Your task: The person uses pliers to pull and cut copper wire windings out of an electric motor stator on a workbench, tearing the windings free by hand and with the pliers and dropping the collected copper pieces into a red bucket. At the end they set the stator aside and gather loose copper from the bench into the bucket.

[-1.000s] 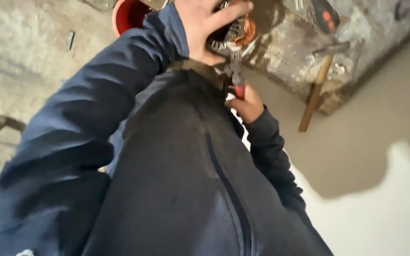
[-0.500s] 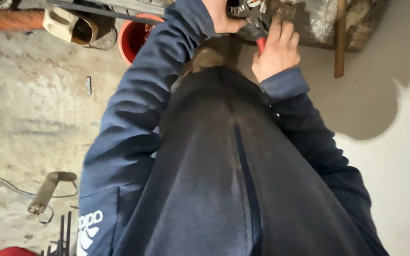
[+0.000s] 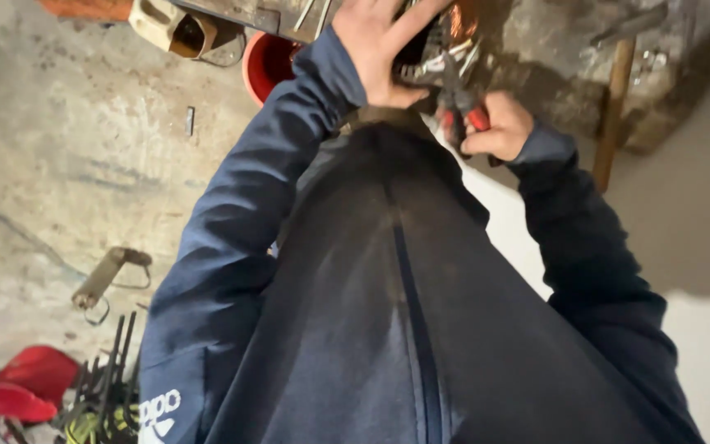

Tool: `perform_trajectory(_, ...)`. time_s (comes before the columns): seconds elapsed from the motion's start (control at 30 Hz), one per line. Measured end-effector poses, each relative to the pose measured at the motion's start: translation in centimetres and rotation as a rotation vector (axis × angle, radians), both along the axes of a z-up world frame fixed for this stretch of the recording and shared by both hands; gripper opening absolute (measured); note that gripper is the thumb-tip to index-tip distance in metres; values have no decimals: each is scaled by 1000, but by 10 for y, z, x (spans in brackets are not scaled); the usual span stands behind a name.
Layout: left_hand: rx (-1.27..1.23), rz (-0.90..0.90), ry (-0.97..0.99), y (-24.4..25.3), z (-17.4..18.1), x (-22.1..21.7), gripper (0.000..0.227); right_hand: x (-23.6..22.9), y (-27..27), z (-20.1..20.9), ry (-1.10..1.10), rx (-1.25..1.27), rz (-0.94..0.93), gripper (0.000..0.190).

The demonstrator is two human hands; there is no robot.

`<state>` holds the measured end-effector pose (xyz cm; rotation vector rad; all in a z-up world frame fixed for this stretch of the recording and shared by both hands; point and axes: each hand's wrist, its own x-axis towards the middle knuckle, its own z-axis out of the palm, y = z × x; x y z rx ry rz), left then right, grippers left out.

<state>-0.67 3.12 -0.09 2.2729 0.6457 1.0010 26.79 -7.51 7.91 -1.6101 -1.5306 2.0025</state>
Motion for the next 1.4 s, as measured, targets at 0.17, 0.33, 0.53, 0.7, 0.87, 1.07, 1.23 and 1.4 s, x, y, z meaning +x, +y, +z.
perform_trajectory(0.17, 48, 60, 78, 3, 22, -3, 105, 20, -14, -55, 727, -404, -80, 39)
perform_trajectory(0.33, 40, 107, 172, -1, 29, -1, 108, 16, -7, -27, 1017, -782, -415, 42)
perform_trajectory(0.53, -60, 108, 265, -10, 35, 7, 124, 31, 50, 20, 768, -433, 18, 47)
perform_trajectory(0.7, -133, 120, 256, -20, 16, 10, 127, -9, 104, 59, 720, -466, 55, 57)
perform_trajectory(0.87, -90, 149, 174, -17, 2, 9, 119, -38, 125, 55, 749, -446, 108, 59)
perform_trajectory(1.07, -185, 114, 174, -11, 17, 10, 108, 3, 118, 47, 678, -504, 237, 73)
perform_trajectory(1.23, -301, 90, -34, 1, 68, 16, 96, 40, 98, 30, 604, -509, 344, 80)
perform_trajectory(1.4, -786, -45, -471, 36, 66, 39, 48, 61, 84, 23, 654, -481, 95, 88)
